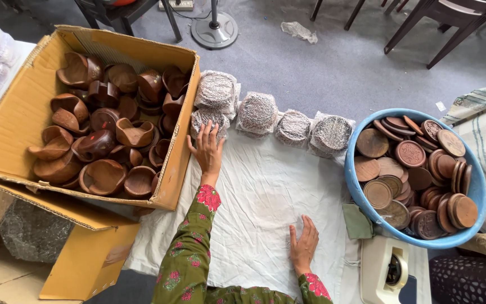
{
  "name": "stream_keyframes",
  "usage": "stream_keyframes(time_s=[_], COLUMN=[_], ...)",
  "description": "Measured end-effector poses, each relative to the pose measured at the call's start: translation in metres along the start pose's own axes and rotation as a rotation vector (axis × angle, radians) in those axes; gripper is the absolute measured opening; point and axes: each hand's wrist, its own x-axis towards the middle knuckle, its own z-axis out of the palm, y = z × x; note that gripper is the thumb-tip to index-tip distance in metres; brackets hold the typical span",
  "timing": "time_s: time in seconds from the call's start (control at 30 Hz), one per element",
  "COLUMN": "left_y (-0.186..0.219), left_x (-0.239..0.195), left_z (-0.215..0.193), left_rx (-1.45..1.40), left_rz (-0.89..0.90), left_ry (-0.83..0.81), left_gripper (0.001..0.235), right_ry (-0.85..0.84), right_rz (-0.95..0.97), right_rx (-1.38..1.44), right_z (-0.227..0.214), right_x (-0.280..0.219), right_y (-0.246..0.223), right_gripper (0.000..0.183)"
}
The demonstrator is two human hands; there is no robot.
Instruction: The person wraps a small wooden bowl in bubble wrap and secures it with tape. They then wipe the table surface with a cloth and pick up another wooden bowl from a nearby box.
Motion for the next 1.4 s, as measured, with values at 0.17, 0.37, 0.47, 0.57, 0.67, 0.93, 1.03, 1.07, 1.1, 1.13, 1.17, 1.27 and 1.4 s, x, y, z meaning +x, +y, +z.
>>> stream_keyframes(time_s=[0.17, 0.37, 0.47, 0.57, 0.67, 0.93, 1.03, 1.07, 1.1, 1.13, 1.17, 1.27, 1.4], left_y=[0.036, 0.074, 0.086, 0.095, 0.097, 0.098, 0.096, 0.096, 0.095, 0.097, 0.097, 0.096, 0.098], left_x=[-0.045, -0.213, -0.218, -0.22, -0.241, -0.25, -0.248, -0.248, -0.246, -0.244, -0.241, -0.239, -0.241], left_z=[-0.017, -0.017, -0.047, -0.055, -0.065, -0.082, -0.089, -0.093, -0.095, -0.098, -0.101, -0.106, -0.109], left_rx=[-0.187, -0.229, -0.211, -0.176, -0.144, -0.189, -0.207, -0.24, -0.27, -0.271, -0.309, -0.358, -0.401], left_rz=[-0.06, 0.143, 0.28, 0.331, 0.37, 0.37, 0.376, 0.335, 0.295, 0.297, 0.247, 0.184, 0.154], left_ry=[-0.023, -0.475, -0.611, -0.602, -0.536, -0.487, -0.498, -0.481, -0.46, -0.457, -0.433, -0.398, -0.359], left_gripper=[0.097, 0.087, 0.089, 0.089, 0.085, 0.079, 0.076, 0.073, 0.07, 0.07, 0.067, 0.064, 0.062], right_ry=[0.008, 0.011, 0.013, 0.019, 0.004, 0.311, 0.087, 0.039, -0.008, -0.004, 0.034, 0.192, 0.342], right_rz=[0.007, -0.005, -0.004, -0.008, 0.004, 0.102, 0.399, 0.372, 0.342, 0.342, 0.32, 0.251, 0.262], right_rx=[0.001, -0.01, -0.02, -0.029, -0.026, 0.232, -0.241, -0.345, -0.446, -0.445, -0.408, -0.3, -0.304], right_z=[0.003, 0.003, 0.0, 0.0, 0.003, -0.014, -0.008, -0.003, 0.003, -0.006, -0.013, -0.015, -0.011], right_x=[-0.003, -0.002, -0.004, -0.003, -0.002, 0.054, 0.06, 0.058, 0.059, 0.057, 0.056, 0.055, 0.062], right_y=[0.002, 0.003, 0.0, 0.0, 0.008, 0.06, 0.117, 0.139, 0.159, 0.156, 0.152, 0.159, 0.163], right_gripper=[0.054, 0.052, 0.051, 0.049, 0.048, 0.065, 0.052, 0.056, 0.06, 0.06, 0.055, 0.051, 0.05])
